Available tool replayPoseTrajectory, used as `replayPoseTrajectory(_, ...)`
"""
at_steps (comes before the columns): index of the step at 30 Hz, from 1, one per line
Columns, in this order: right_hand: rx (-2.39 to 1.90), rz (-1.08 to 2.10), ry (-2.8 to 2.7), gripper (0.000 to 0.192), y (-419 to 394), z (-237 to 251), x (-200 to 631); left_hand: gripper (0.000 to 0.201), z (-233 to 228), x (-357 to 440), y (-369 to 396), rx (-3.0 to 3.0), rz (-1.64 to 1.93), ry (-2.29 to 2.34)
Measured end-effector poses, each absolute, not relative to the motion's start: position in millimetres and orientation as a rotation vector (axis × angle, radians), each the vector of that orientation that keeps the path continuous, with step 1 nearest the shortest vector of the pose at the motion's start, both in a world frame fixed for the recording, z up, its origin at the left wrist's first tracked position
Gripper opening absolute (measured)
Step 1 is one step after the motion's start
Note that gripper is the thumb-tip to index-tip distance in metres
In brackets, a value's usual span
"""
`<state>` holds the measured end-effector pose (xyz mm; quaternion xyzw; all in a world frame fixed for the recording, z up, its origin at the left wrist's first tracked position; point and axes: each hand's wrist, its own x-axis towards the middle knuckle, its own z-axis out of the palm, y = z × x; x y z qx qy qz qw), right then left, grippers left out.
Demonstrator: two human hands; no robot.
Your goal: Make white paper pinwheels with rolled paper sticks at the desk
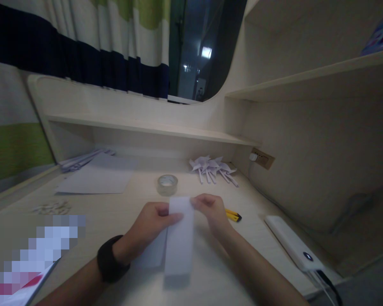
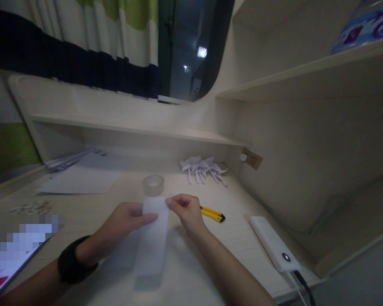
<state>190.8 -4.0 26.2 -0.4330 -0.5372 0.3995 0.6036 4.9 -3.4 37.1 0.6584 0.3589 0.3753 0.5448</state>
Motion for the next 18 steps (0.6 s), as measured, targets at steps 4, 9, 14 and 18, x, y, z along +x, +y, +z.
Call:
replayPoseTrajectory(4, -1.009, 0.893, -1.234, 0.022, -3.7, 22.5, 189.2, 0.018, 38.2, 4.8, -5.7, 1.507, 0.874, 0.823)
replayPoseTrajectory(9, -0.995, 0.882, -1.232, 0.023, -3.0, 22.4, 187.5, 0.018, 36.4, 6.3, -5.8, 1.456, 0.85, 0.803)
replayPoseTrajectory(14, -1.01, 0.905, -1.248, 0.03, -1.7, 20.9, 186.3, 0.019, 30.4, 6.6, -1.5, 1.404, 0.856, 0.803)
replayPoseTrajectory(18, -1.077, 0.987, -1.327, 0.036, -0.4, 15.5, 183.6, 0.021, 31.6, 5.5, 0.0, 1.331, 0.899, 0.862)
